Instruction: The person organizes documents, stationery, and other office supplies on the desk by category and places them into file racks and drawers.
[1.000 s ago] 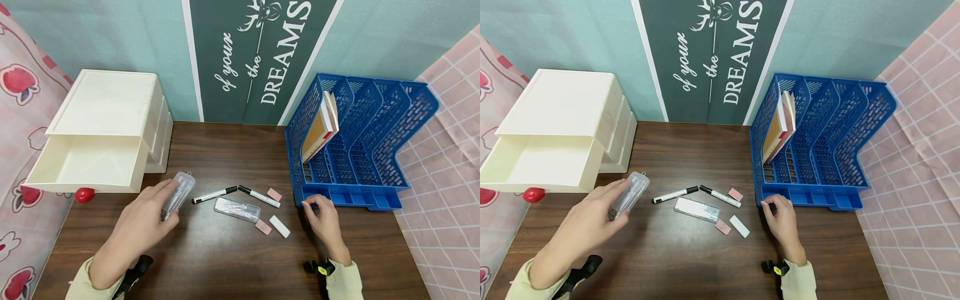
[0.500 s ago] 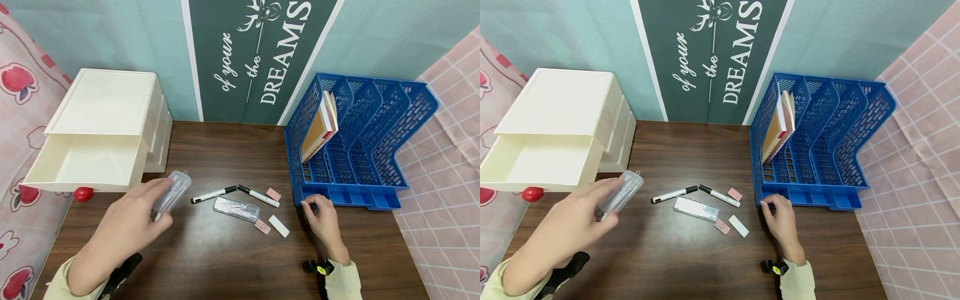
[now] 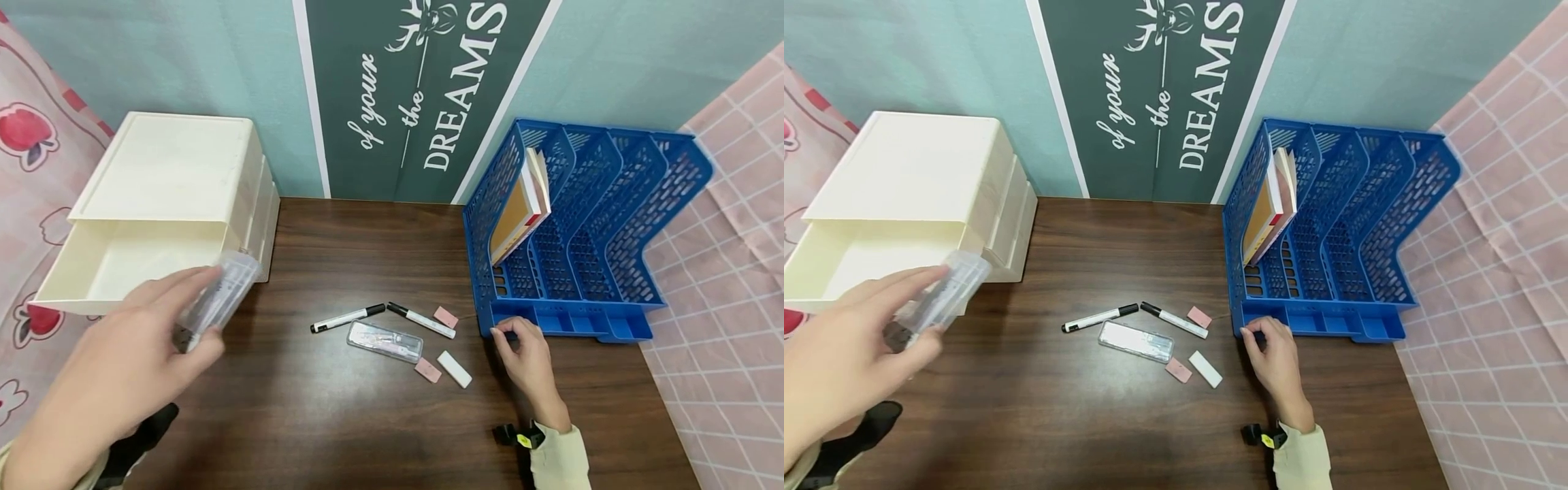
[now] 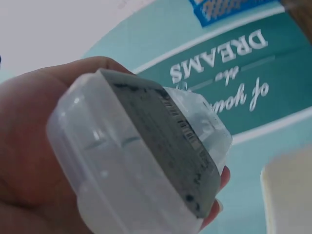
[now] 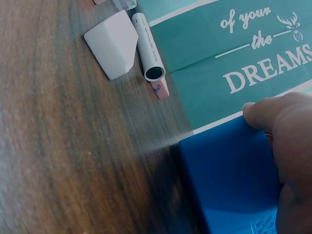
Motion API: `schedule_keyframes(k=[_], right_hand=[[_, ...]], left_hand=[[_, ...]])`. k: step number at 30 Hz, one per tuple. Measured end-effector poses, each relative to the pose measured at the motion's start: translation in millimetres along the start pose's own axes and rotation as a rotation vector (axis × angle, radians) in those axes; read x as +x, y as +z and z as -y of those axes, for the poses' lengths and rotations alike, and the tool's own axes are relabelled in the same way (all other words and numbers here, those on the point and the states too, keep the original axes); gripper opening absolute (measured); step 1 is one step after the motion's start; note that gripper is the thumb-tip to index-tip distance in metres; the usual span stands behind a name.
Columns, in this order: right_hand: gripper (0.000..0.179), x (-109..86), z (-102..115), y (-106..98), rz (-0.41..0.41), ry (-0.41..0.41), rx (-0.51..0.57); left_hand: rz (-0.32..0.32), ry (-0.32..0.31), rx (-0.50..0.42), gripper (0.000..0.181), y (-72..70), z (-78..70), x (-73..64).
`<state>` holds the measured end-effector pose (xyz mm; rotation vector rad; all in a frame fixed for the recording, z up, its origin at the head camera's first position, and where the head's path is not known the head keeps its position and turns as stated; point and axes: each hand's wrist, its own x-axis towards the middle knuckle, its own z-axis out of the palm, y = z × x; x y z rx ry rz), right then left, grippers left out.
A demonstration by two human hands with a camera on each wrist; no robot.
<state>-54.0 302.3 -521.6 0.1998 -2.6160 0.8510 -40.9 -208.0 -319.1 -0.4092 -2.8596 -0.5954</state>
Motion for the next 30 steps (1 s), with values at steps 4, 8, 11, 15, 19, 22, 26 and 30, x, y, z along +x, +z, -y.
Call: schedule_keyframes(k=[4, 8, 11, 15, 19, 22, 26, 30], right_hand=[[0.016, 0.4, 0, 0, 0.004, 0.0, 0.001], [0.015, 0.3, 1, 0, 0.006, 0.004, -0.001], [0.015, 0.1, 1, 0, 0.006, 0.008, -0.004], [0.015, -0.4, 0, 0, 0.008, 0.013, -0.005], [0.015, -1.1, -1, 1, 0.008, 0.016, -0.003], [0.015, -1.3, -1, 2, 0.006, 0.016, -0.003], [0.015, -1.0, -1, 2, 0.006, 0.011, -0.003], [0.015, -0.6, -1, 1, 0.006, 0.009, -0.002]], left_hand=[[-0.009, -0.051, 0.027, 0.071, -8.2, 19.4, -4.0], [-0.046, -0.046, 0.065, 0.071, -12.1, 32.5, -5.2], [-0.057, -0.019, 0.077, 0.072, -12.7, 40.4, -3.9], [-0.043, -0.006, 0.036, 0.071, -12.6, 50.4, -1.0], [-0.035, -0.026, 0.006, 0.07, -12.6, 58.4, 2.4], [-0.027, -0.041, 0.023, 0.067, -14.1, 60.6, 6.6], [-0.02, -0.033, 0.042, 0.064, -17.7, 64.7, 13.2], [0.006, 0.0, 0.044, 0.061, -19.6, 72.6, 18.6]])
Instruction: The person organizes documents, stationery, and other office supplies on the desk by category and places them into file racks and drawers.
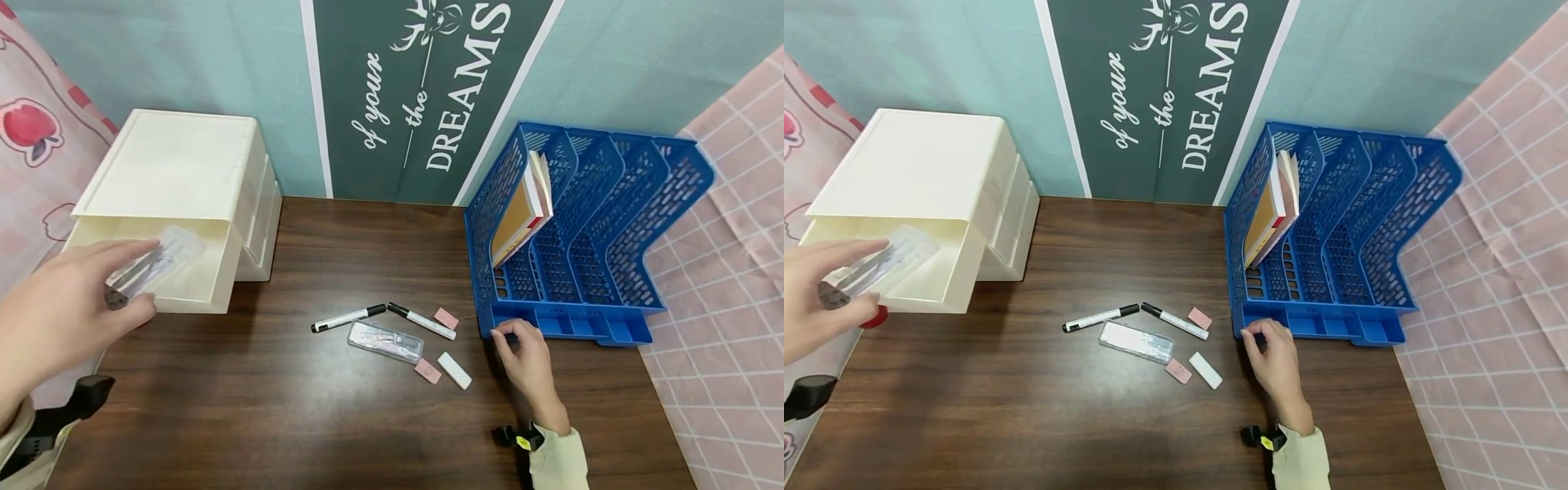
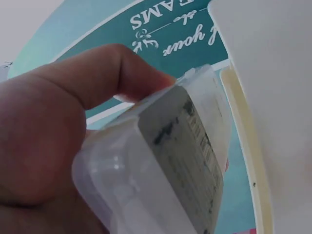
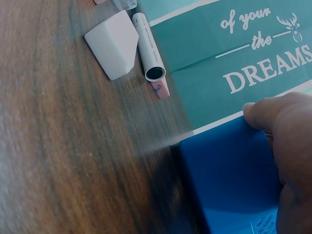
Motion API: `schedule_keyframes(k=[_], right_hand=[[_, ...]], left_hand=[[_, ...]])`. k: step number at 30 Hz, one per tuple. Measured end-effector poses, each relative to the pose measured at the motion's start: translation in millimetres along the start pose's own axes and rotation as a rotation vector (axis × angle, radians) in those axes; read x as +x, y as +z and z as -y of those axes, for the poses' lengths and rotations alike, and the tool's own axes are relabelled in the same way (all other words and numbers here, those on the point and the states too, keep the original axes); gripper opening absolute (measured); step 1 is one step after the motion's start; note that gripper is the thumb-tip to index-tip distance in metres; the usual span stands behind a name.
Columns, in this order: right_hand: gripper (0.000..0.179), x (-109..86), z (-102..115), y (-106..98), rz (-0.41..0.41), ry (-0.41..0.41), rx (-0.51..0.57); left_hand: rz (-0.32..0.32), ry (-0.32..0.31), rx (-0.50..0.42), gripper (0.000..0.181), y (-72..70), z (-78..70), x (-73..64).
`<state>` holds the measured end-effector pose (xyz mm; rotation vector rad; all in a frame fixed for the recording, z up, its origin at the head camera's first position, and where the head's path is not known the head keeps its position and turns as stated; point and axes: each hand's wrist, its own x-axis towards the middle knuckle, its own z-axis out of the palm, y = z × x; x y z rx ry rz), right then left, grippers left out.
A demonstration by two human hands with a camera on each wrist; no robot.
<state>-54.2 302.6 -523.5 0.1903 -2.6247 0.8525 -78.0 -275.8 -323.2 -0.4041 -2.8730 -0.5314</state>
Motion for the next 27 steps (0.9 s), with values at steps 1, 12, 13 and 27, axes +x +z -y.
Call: schedule_keyframes(k=[1, 12, 13, 27], right_hand=[[0.015, 0.0, 0, 0, -0.001, 0.001, 0.0], [0.015, -0.5, 1, 0, 0.001, -0.003, -0.002], [0.015, -0.4, 1, 0, 0.001, -0.002, -0.001], [0.015, 0.5, 2, -1, -0.002, 0.0, 0.003]], left_hand=[[0.015, 0.006, 0.002, 0.061, -0.4, 1.3, 1.7], [0.226, -0.063, 0.051, 0.064, -0.7, 11.7, 24.4], [0.231, -0.068, 0.054, 0.064, 0.5, 12.3, 25.8], [0.202, -0.11, 0.025, 0.05, 10.1, 3.4, 42.3]])
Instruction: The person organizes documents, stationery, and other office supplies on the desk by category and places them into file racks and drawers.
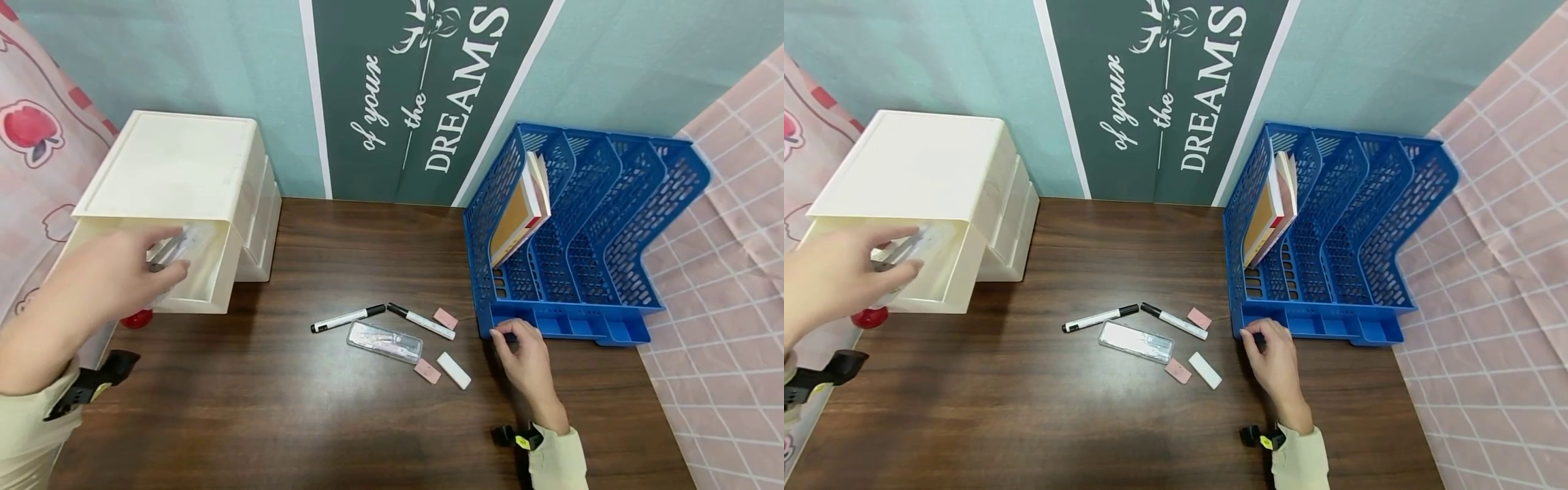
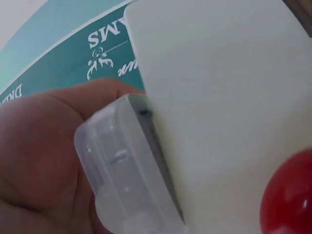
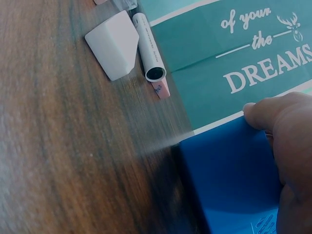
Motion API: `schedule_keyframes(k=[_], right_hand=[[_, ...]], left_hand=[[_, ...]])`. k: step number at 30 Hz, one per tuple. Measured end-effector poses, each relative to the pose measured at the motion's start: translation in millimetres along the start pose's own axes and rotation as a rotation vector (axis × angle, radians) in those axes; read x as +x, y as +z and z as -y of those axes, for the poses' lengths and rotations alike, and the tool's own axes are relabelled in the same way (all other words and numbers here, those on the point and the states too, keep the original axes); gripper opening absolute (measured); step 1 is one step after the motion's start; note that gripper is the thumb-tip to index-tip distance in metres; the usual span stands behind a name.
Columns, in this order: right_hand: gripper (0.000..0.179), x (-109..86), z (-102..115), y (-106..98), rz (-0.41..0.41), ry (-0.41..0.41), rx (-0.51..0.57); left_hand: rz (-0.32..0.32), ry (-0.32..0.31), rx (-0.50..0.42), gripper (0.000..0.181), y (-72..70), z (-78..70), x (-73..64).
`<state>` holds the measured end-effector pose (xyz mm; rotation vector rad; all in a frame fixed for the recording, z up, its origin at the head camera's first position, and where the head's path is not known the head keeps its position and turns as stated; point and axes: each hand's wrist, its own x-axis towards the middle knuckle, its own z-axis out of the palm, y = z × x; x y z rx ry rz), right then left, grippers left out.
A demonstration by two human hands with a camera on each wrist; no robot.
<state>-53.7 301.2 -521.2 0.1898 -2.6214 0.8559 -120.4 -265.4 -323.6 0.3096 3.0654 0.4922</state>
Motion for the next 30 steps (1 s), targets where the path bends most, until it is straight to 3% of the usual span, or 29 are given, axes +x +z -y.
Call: schedule_keyframes(k=[10, 17, 24, 30], right_hand=[[0.015, -0.1, 0, 1, -0.003, 0.002, 0.001], [0.016, -0.8, -1, 2, -0.011, -0.001, 0.004], [0.016, -1.7, -2, 2, -0.007, -0.007, -0.001], [0.016, -1.4, -2, 2, -0.009, -0.006, 0.009]], left_hand=[[-0.137, -0.017, -0.027, 0.043, 6.2, -8.5, 2.3], [-0.123, -0.122, -0.037, 0.051, 8.8, -14.5, 5.4], [-0.139, -0.126, -0.067, 0.044, 15.6, -16.8, 3.9], [-0.1, -0.106, -0.059, 0.049, 21.5, -13.0, 4.4]])
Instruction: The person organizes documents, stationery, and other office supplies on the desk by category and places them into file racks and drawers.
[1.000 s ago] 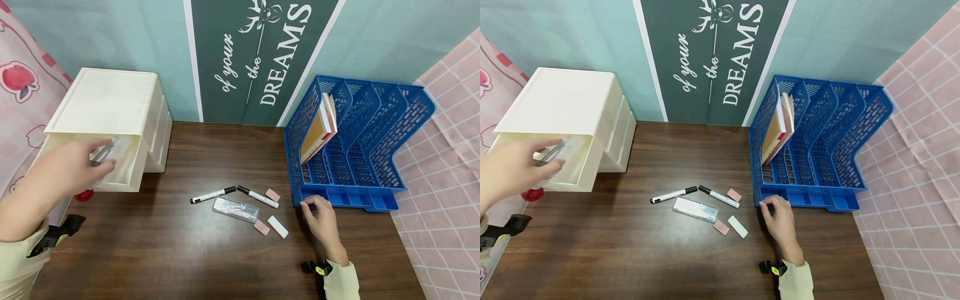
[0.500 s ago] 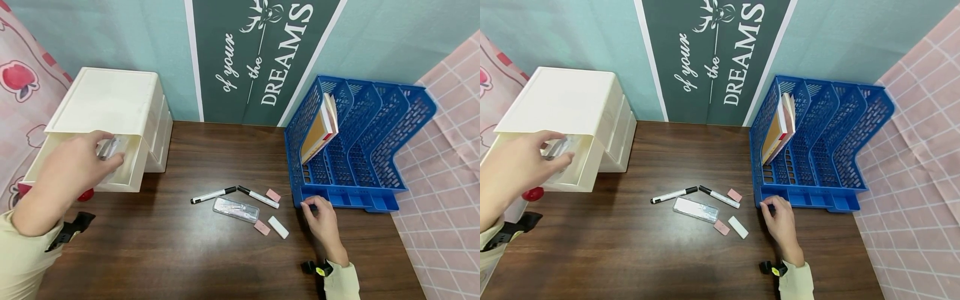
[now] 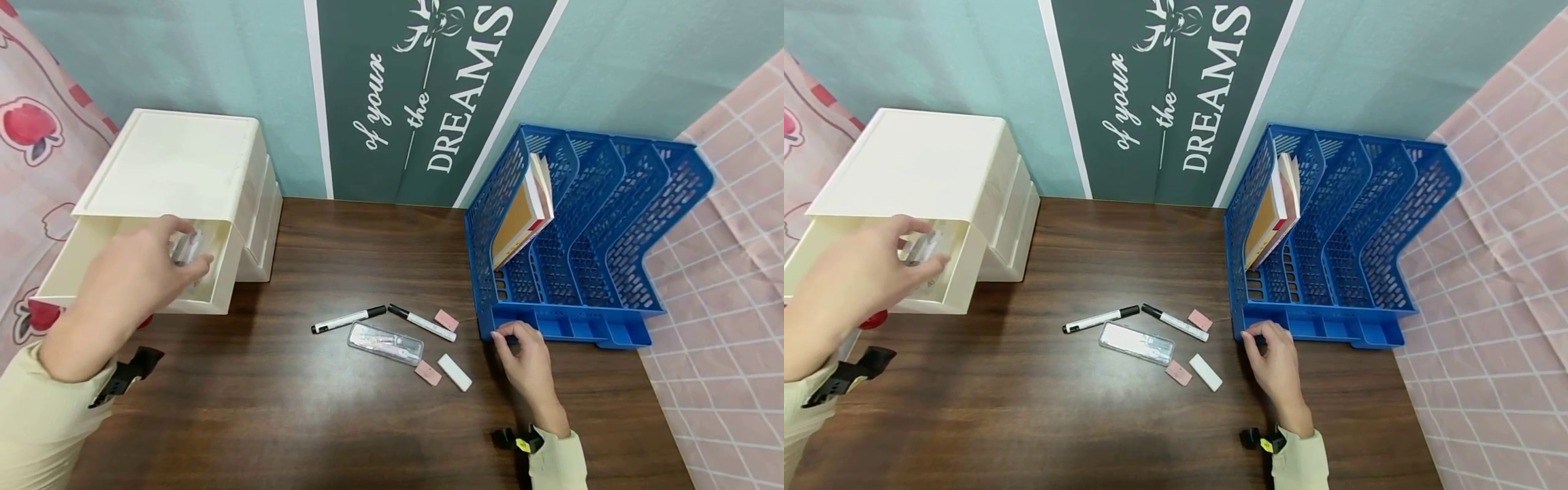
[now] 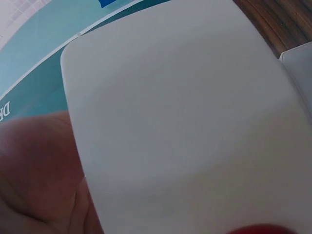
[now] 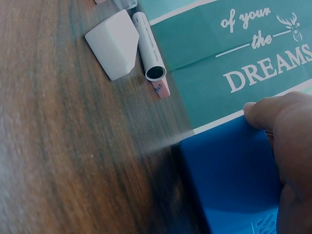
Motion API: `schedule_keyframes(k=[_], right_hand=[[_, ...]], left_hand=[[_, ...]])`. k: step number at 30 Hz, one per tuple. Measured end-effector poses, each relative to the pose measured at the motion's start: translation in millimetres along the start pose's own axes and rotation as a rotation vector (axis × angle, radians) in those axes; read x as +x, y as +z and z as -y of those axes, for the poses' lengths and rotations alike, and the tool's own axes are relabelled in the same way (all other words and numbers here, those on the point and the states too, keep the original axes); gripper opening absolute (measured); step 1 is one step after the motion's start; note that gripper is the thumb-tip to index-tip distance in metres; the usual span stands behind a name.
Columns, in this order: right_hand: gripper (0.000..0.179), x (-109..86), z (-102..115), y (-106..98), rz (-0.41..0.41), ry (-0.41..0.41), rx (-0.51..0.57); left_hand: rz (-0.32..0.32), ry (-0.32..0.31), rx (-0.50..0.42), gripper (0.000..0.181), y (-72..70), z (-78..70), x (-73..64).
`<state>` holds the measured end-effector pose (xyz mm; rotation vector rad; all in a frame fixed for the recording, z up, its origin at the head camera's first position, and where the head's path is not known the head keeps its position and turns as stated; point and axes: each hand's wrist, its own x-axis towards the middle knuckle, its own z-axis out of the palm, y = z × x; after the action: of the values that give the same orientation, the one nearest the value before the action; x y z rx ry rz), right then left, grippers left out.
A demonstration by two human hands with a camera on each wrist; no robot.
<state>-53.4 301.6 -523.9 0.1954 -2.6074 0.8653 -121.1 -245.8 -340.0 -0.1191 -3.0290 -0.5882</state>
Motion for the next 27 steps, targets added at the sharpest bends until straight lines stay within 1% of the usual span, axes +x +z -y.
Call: schedule_keyframes(k=[5, 9, 12, 16, 22, 27], right_hand=[[0.015, -0.2, 0, 0, 0.003, 0.003, -0.005], [0.015, -0.7, -1, 1, 0.004, 0.007, -0.006], [0.016, -0.6, -1, 1, -0.001, 0.005, -0.004], [0.016, -0.4, 0, 1, -0.008, -0.002, 0.001], [0.017, 0.3, 1, 0, -0.011, -0.008, -0.003], [0.016, 0.5, 1, 0, -0.008, -0.007, -0.006]], left_hand=[[0.026, 0.05, 0.022, 0.049, 2.2, -0.3, 1.3], [0.038, 0.086, 0.039, 0.042, 7.2, 0.4, 4.9], [0.034, 0.114, 0.047, 0.04, 11.0, 1.0, 7.1], [0.05, 0.128, 0.048, 0.044, 11.6, 1.9, 8.9], [0.09, 0.128, 0.041, 0.047, 9.8, 3.7, 11.3], [0.117, 0.144, 0.001, 0.044, 9.4, 6.8, 12.1]])
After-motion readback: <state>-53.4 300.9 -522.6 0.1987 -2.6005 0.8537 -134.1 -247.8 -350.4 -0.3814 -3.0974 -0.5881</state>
